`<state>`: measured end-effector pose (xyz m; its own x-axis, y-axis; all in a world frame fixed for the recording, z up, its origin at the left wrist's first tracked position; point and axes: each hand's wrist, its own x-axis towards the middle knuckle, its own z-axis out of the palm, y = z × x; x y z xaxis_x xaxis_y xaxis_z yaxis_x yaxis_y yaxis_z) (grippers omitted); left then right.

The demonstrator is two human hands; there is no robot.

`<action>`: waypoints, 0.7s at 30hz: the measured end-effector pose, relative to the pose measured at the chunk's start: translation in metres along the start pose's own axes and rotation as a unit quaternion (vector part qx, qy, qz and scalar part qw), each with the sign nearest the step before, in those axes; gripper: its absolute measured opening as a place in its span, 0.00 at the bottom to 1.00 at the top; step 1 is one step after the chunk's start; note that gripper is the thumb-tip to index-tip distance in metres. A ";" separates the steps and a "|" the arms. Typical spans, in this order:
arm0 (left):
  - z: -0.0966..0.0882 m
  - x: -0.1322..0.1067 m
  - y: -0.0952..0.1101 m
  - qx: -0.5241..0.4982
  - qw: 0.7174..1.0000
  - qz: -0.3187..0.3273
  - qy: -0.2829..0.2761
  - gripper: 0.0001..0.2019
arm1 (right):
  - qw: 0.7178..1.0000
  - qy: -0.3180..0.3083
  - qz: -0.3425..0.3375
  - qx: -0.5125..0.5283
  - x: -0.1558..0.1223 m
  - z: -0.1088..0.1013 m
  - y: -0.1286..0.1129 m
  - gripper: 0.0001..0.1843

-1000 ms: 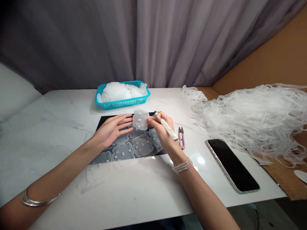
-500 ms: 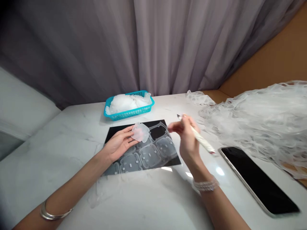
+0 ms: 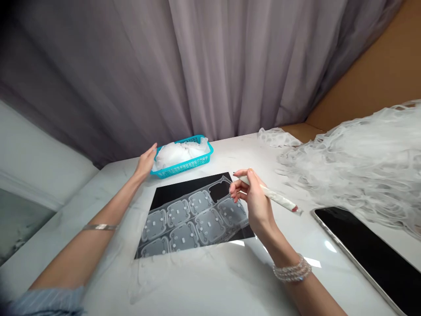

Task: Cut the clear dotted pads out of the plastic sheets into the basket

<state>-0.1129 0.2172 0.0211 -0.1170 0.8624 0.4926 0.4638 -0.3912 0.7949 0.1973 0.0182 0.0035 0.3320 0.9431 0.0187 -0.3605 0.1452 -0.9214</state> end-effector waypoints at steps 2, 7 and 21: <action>0.000 -0.012 0.001 0.013 1.000 0.004 0.002 0.20 | 1.000 0.011 0.001 -0.002 0.001 -0.002 0.000 0.20; 0.012 -0.083 0.033 0.026 0.996 0.043 -0.074 0.20 | 0.997 0.059 -0.045 -0.014 0.002 -0.005 -0.007 0.19; 0.088 -0.172 0.062 0.086 0.889 0.146 -0.425 0.24 | 0.981 0.030 -0.112 -0.154 -0.007 -0.022 0.001 0.14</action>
<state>0.0132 0.0733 -0.0454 0.7024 0.6920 0.1664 0.5010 -0.6468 0.5750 0.2140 0.0056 -0.0058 0.4276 0.8771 0.2187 0.0051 0.2396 -0.9709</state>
